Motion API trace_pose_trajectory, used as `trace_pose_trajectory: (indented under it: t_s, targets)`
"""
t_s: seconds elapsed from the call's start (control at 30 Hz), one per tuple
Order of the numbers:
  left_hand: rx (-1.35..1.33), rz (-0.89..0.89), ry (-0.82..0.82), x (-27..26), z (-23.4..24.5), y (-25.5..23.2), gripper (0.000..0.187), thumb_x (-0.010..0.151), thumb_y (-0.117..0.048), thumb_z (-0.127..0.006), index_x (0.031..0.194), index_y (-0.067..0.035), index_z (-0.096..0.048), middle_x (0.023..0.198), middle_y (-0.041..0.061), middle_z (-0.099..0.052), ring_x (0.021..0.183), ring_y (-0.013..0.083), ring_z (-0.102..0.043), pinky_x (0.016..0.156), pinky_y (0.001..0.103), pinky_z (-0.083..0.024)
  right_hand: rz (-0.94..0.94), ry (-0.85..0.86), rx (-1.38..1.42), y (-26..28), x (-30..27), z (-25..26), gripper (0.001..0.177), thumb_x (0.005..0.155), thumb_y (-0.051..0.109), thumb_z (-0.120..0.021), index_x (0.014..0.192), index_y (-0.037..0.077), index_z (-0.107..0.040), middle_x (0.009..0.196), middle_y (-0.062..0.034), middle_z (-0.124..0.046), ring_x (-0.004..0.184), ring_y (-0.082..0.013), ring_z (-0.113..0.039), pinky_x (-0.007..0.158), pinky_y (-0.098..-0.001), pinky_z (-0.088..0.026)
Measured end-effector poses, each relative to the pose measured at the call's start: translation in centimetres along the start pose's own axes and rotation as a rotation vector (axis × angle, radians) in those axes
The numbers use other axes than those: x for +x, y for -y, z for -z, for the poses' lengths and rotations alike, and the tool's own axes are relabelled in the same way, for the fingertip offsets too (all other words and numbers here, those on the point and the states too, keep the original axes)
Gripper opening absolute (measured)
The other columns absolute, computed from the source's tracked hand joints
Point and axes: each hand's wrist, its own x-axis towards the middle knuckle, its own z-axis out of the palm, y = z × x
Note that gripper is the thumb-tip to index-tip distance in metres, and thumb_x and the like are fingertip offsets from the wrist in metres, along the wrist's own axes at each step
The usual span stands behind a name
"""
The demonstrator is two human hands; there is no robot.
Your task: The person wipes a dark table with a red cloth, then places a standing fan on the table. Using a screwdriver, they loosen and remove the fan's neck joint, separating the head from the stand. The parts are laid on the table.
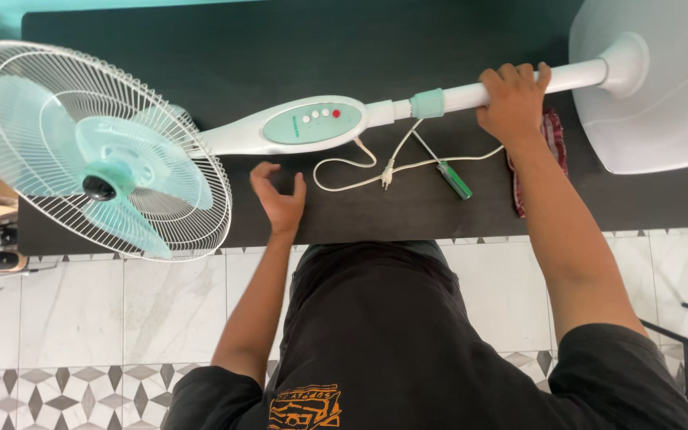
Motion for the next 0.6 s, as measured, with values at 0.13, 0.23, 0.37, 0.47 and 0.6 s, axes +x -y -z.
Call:
trace_pose_trajectory:
  t_s: [0.13,0.23,0.37,0.47,0.6]
  targets:
    - [-1.109,0.810,-0.066,0.6,-1.3,3.2,0.074,0.091,-0.042,-0.072,0.148,-0.008,-0.041,0.141,0.017,-0.049,0.130,0.0350,-0.050,0.119,0.059,-0.036,0.016,-0.039,-0.062,0.0,-0.3,-0.4,0.025,0.077,0.015,-0.080,0.098,0.015,-0.067,0.098,-0.0032,-0.062,0.108,-0.0290,-0.056,0.116,-0.0630,-0.031]
    - [-1.471,0.950,-0.127,4.1,-1.3,4.7,0.081,0.089,-0.061,-0.057,0.152,-0.015,-0.038,0.146,0.013,-0.050,0.136,0.0339,-0.046,0.116,0.056,-0.034,0.013,-0.063,-0.087,0.0,0.0,-0.7,0.022,0.078,0.016,-0.080,0.096,0.014,-0.067,0.096,-0.0029,-0.062,0.107,-0.0288,-0.057,0.116,-0.0627,-0.032]
    - [-1.777,0.824,-0.201,7.8,-2.1,5.3,0.095,0.094,-0.070,-0.057,0.157,-0.001,-0.040,0.156,0.022,-0.049,0.144,0.0409,-0.046,0.119,0.060,-0.035,0.035,-0.040,-0.119,-0.3,0.0,-0.5,0.020,0.081,0.020,-0.081,0.095,0.015,-0.068,0.090,-0.0013,-0.061,0.097,-0.0255,-0.059,0.112,-0.0593,-0.037]
    - [-1.864,0.689,-0.324,9.6,-2.5,5.4,0.088,0.081,-0.065,-0.067,0.152,-0.021,-0.040,0.151,0.020,-0.047,0.141,0.0415,-0.044,0.123,0.063,-0.035,-0.010,0.159,-0.061,-1.0,1.2,-0.1,0.027,0.076,0.026,-0.083,0.097,0.015,-0.070,0.088,-0.0039,-0.063,0.090,-0.0290,-0.062,0.097,-0.0557,-0.043]
    - [-1.828,0.386,-0.119,10.2,-2.6,5.5,0.092,0.073,-0.057,-0.080,0.149,-0.022,-0.044,0.151,0.015,-0.051,0.142,0.0391,-0.048,0.124,0.063,-0.036,-0.064,0.410,-0.006,-1.6,3.5,0.0,0.051,0.057,0.028,-0.086,0.105,0.017,-0.073,0.089,-0.0053,-0.067,0.079,-0.0294,-0.068,0.080,-0.0574,-0.045]
